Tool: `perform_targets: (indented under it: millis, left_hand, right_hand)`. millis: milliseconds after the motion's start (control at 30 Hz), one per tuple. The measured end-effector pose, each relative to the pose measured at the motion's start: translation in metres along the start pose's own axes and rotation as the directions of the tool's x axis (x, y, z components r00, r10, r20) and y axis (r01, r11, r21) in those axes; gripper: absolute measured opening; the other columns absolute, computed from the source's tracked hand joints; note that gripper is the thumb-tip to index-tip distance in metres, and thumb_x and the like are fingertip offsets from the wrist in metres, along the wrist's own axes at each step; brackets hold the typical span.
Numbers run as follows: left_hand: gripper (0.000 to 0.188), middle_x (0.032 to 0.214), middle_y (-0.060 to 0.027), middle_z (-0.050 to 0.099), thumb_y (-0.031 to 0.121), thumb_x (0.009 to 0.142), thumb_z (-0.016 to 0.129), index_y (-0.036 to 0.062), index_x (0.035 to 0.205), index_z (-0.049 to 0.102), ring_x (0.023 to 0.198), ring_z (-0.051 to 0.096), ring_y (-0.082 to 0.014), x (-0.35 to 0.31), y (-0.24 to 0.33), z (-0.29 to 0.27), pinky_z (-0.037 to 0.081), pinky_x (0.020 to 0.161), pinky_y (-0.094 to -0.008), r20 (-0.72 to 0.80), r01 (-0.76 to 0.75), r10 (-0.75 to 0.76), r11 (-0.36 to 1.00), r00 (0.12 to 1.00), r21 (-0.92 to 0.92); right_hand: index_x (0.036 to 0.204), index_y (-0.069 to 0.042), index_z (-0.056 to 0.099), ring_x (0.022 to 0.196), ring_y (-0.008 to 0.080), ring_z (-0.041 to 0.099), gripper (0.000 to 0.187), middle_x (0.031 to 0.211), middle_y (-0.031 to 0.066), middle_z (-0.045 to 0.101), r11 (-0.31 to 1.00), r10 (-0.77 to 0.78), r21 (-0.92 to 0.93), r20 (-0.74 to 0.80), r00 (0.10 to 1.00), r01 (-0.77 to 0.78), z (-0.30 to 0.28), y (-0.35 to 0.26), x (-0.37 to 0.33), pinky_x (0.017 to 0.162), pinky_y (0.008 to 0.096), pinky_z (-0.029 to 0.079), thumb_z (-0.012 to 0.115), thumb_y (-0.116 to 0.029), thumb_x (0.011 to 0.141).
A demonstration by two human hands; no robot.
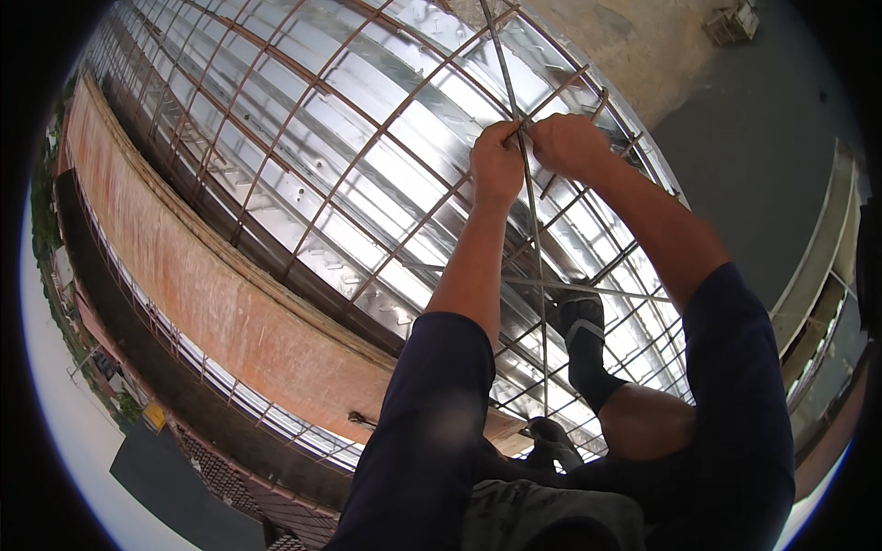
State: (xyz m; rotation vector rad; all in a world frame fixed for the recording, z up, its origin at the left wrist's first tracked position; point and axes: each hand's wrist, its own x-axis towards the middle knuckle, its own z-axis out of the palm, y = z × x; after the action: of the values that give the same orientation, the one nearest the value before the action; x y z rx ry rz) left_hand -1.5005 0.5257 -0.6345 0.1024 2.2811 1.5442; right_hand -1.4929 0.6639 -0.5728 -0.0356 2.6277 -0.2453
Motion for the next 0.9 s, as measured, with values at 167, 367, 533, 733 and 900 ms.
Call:
perform_targets:
  millis: [167,367,533,733,900]
  left_hand:
    - [0.038,0.115,-0.0180,0.062,-0.001,0.083,0.045,0.0031,0.118,0.060,0.110,0.058,-0.0303,-0.001,0.002,-0.009,0.044,0.095,-0.0348,0.120,-0.134,0.125,0.988,0.985,0.070]
    - [0.044,0.125,-0.0194,0.052,0.004,0.086,0.053,0.0020,0.130,0.048,0.115,0.051,-0.0331,-0.053,0.026,-0.082,0.043,0.096,-0.0404,0.050,0.076,-0.082,0.992,0.995,0.103]
    - [0.044,0.123,-0.0219,0.051,0.004,0.085,0.054,-0.0011,0.128,0.047,0.116,0.049,-0.0365,-0.200,-0.011,-0.230,0.038,0.101,-0.0430,-0.405,0.324,-0.192,0.901,0.894,0.287]
    - [0.081,0.133,-0.0250,0.038,0.039,0.076,0.073,-0.0006,0.135,0.035,0.123,0.040,-0.0395,-0.415,-0.063,-0.320,0.035,0.101,-0.0480,-0.759,0.876,-0.488,0.429,0.432,0.223]
    - [0.082,0.113,-0.0239,0.056,0.047,0.069,0.076,-0.0008,0.127,0.043,0.107,0.055,-0.0385,-0.470,-0.084,-0.300,0.045,0.090,-0.0466,-0.547,0.948,-0.778,0.301,0.308,0.106]
  right_hand:
    - [0.076,0.002,0.059,0.045,0.0116,0.042,0.025,0.057,0.0029,0.050,0.226,0.247,0.955,0.137,0.959,-0.194,-0.003,0.005,0.005,0.042,0.0304,0.038,0.060,-0.023,0.082]
    - [0.102,-0.002,0.065,0.079,0.0254,0.062,0.038,0.083,0.0144,0.063,0.788,0.139,0.604,0.016,0.990,-0.120,-0.020,-0.004,-0.010,0.072,0.0383,0.050,0.059,-0.035,0.083]
    - [0.126,-0.009,0.054,0.109,0.0331,0.056,0.057,0.116,0.0179,0.057,0.958,0.105,0.284,-0.196,0.975,-0.046,-0.036,0.006,-0.037,0.093,0.0423,0.044,0.062,-0.047,0.084]
    - [0.130,-0.007,0.050,0.116,0.0311,0.051,0.047,0.124,0.0168,0.052,0.946,0.030,0.320,-0.225,0.974,0.045,-0.044,-0.008,-0.070,0.098,0.0401,0.040,0.062,-0.025,0.088]
    - [0.129,-0.008,0.051,0.114,0.0283,0.053,0.047,0.121,0.0129,0.053,0.938,-0.119,0.330,0.028,0.993,0.103,-0.054,-0.068,-0.091,0.096,0.0389,0.042,0.063,-0.022,0.086]
